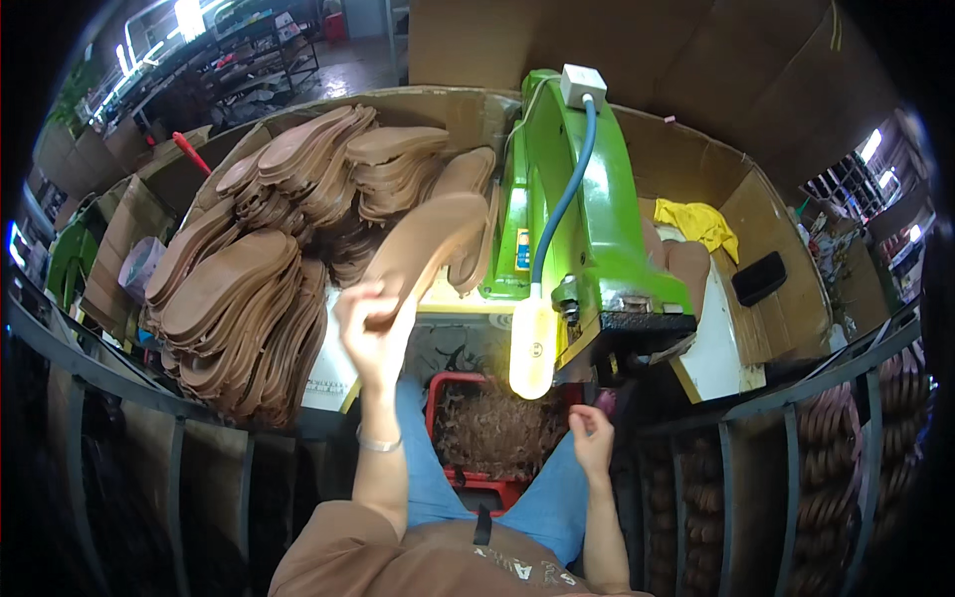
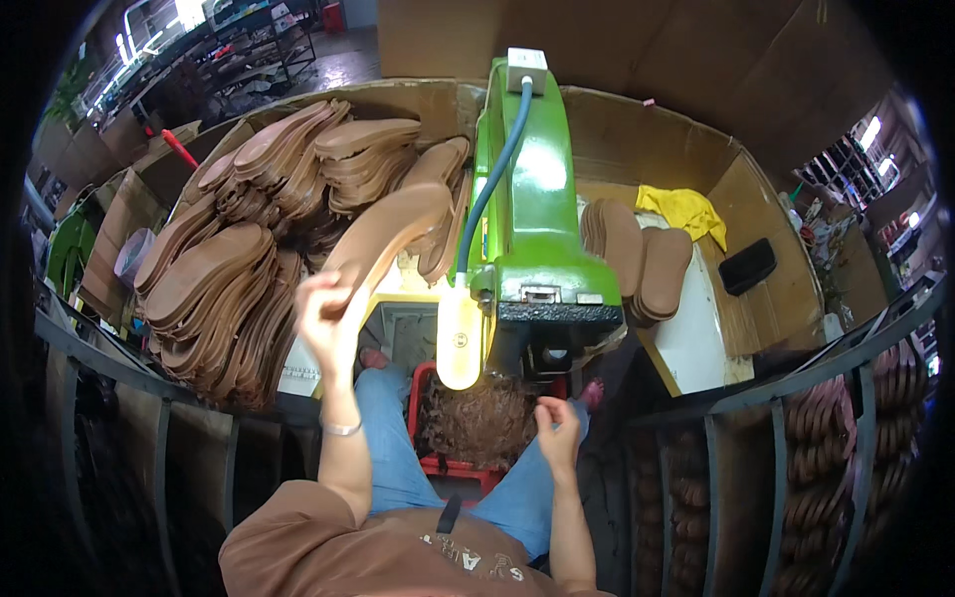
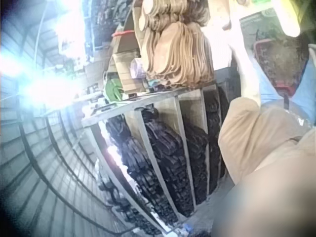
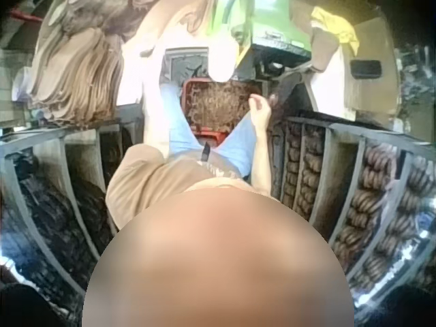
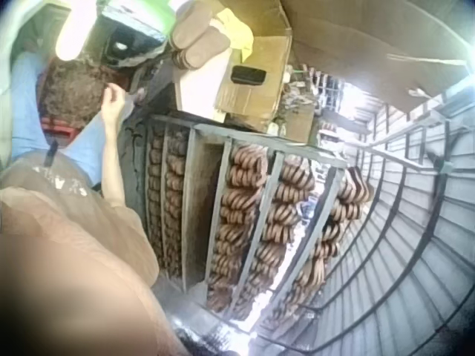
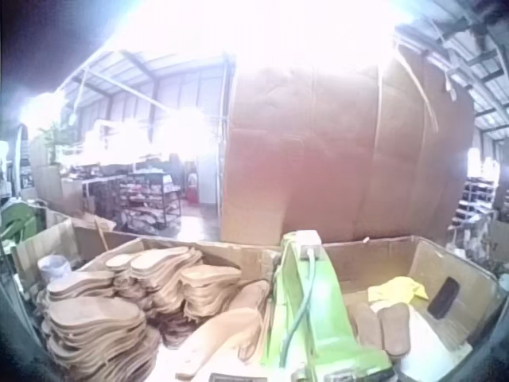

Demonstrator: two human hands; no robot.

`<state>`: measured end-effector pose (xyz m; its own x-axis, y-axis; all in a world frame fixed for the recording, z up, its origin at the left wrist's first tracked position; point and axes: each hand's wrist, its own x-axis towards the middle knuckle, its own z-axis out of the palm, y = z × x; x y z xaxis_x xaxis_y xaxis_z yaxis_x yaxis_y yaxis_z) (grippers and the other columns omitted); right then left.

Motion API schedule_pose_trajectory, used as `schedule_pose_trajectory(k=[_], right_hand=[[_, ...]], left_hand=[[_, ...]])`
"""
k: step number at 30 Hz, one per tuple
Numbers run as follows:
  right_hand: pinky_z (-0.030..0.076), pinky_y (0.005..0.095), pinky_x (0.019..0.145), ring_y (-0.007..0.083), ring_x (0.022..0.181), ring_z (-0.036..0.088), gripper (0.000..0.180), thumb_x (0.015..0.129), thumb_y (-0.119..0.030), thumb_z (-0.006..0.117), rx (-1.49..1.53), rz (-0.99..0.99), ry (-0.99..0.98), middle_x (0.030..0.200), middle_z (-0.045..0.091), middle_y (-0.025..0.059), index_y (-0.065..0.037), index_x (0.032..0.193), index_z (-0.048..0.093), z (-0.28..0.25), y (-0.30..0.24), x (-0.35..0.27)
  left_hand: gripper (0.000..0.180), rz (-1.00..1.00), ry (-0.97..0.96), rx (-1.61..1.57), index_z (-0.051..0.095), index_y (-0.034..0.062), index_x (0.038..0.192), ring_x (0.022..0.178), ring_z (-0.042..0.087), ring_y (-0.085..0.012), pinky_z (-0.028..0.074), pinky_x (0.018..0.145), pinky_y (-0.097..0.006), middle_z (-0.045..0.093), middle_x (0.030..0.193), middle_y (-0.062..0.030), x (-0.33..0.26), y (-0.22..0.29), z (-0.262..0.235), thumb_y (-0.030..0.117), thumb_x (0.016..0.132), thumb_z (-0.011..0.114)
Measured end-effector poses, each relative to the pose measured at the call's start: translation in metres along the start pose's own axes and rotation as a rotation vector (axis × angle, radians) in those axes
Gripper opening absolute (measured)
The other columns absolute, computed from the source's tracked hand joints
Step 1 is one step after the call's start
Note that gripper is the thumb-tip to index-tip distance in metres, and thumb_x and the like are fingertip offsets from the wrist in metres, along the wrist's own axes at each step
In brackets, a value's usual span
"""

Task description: Finishing and trimming shoe soles using an industrial machine at a factory workstation.

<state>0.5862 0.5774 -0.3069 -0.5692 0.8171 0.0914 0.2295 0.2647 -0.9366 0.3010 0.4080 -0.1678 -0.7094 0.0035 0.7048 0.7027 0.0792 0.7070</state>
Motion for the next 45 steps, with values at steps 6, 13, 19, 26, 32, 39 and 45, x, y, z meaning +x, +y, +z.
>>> schedule_pose_trajectory(k=[6, 13, 19, 26, 32, 39, 45], right_hand=[[0.044, 0.0489, 0.093, 0.0339, 0.120, 0.047, 0.083, 0.083, -0.059, 0.052, 1.336, 0.591, -0.735, 0.134, 0.041, 0.0245, 0.001, 0.137, 0.030, 0.033, -0.026, -0.022], [0.048, 0.0300, 0.088, 0.0181, 0.098, 0.061, 0.042, 0.078, -0.005, 0.067, 0.901, 0.583, -0.344, 0.110, 0.062, 0.0134, 0.005, 0.115, 0.052, -0.002, -0.014, -0.077], [0.049, 0.0293, 0.086, 0.0161, 0.096, 0.060, 0.050, 0.072, 0.004, 0.072, 0.604, 0.644, -0.430, 0.109, 0.062, 0.0101, 0.003, 0.117, 0.052, 0.003, 0.010, -0.142], [0.047, 0.0302, 0.089, 0.0175, 0.100, 0.057, 0.051, 0.074, 0.002, 0.072, 0.814, 0.634, -0.509, 0.112, 0.058, 0.0086, 0.002, 0.119, 0.050, 0.035, -0.012, -0.140], [0.046, 0.0302, 0.088, 0.0168, 0.101, 0.057, 0.049, 0.074, -0.005, 0.074, 0.731, 0.557, -0.423, 0.111, 0.059, 0.0094, 0.002, 0.117, 0.052, 0.005, -0.014, -0.148], [0.048, 0.0288, 0.084, 0.0159, 0.096, 0.059, 0.041, 0.075, -0.004, 0.073, 0.564, 0.544, -0.395, 0.105, 0.063, 0.0090, 0.003, 0.112, 0.057, -0.018, -0.014, -0.145], [0.045, 0.0298, 0.089, 0.0164, 0.105, 0.054, 0.054, 0.076, -0.004, 0.073, 0.600, 0.487, -0.375, 0.115, 0.057, 0.0095, 0.002, 0.123, 0.046, 0.011, -0.018, -0.152]], left_hand=[[0.026, -0.036, -0.585, -0.216, 0.054, 0.0063, 0.069, 0.098, 0.056, -0.0295, 0.045, 0.087, -0.041, 0.060, 0.093, -0.0131, -0.036, 0.041, -0.105, 0.002, 0.051, 0.073], [0.099, -0.872, -0.466, -0.982, 0.014, 0.0003, 0.141, 0.123, 0.042, -0.0276, 0.033, 0.105, -0.037, 0.040, 0.132, -0.0196, -0.116, 0.049, -0.033, 0.014, 0.064, 0.074], [0.034, -1.126, -0.877, -0.774, 0.057, -0.0037, 0.113, 0.090, 0.059, -0.0109, 0.048, 0.081, -0.025, 0.064, 0.102, -0.0070, -0.164, 0.071, 0.011, 0.012, 0.085, 0.065], [0.019, -0.740, -0.896, -0.586, 0.065, -0.0022, 0.091, 0.067, 0.053, -0.0042, 0.044, 0.059, -0.021, 0.064, 0.076, -0.0019, -0.117, 0.089, 0.055, 0.015, 0.083, 0.068], [0.016, -0.700, -0.814, -0.496, 0.064, -0.0034, 0.092, 0.070, 0.056, -0.0049, 0.046, 0.064, -0.020, 0.063, 0.078, -0.0020, -0.135, 0.080, 0.041, 0.008, 0.082, 0.067], [0.052, -0.525, -0.468, -0.722, 0.038, -0.0070, 0.128, 0.117, 0.050, -0.0204, 0.046, 0.093, -0.032, 0.044, 0.131, -0.0205, -0.177, 0.105, 0.036, -0.004, 0.082, 0.062], [0.039, -0.661, -0.827, -0.467, 0.052, -0.0048, 0.117, 0.094, 0.061, -0.0144, 0.048, 0.084, -0.028, 0.065, 0.101, -0.0127, -0.146, 0.102, 0.040, 0.006, 0.082, 0.067]])
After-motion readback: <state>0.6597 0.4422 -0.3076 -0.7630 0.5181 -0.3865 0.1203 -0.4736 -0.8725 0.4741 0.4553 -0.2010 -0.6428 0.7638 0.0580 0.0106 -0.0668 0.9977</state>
